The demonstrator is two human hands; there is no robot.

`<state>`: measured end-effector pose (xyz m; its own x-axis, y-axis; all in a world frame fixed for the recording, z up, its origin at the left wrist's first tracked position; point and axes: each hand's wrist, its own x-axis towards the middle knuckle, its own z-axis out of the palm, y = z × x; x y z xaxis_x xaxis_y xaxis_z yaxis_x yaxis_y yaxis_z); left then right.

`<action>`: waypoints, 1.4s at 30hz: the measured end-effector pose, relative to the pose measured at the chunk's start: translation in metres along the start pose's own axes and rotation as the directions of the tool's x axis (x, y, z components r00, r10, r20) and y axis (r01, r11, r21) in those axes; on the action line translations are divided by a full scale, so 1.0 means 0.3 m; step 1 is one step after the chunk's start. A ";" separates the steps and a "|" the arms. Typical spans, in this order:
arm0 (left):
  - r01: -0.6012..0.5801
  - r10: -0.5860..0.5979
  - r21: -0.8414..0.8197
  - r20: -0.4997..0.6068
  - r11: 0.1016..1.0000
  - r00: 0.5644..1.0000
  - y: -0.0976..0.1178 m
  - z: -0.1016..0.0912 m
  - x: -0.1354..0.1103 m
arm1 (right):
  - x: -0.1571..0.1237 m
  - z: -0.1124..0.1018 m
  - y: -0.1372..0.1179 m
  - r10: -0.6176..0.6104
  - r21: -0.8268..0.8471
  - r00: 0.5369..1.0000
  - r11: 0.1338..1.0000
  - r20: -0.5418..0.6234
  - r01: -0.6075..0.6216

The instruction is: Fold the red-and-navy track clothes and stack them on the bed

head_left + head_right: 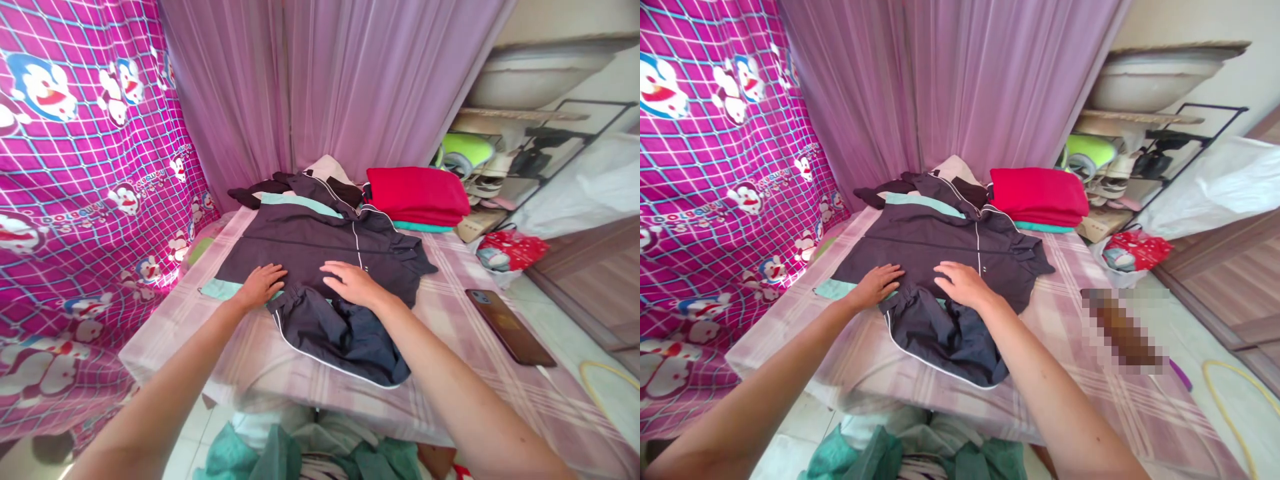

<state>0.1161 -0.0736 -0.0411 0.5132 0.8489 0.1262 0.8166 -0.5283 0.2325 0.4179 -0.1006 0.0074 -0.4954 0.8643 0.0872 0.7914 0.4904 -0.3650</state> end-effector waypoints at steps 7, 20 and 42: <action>0.085 -0.095 0.142 0.061 0.986 0.994 0.042 0.029 -0.020 | -0.060 0.148 -0.019 0.016 -0.129 0.981 0.992 0.195 0.010; -0.017 0.000 0.138 0.123 0.990 0.992 0.092 0.059 0.014 | -0.064 0.180 0.012 -0.005 -0.120 0.987 0.993 0.158 0.024; 0.008 -0.004 -0.124 0.033 0.992 0.999 -0.147 -0.092 -0.064 | -0.069 0.211 0.052 -0.039 -0.136 0.994 0.989 0.106 0.053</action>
<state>0.0629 -0.0662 -0.0271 0.5180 0.8503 0.0934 0.7820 -0.5150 0.3511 0.4179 -0.1178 -0.0589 -0.5609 0.8279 0.0030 0.8052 0.5464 -0.2304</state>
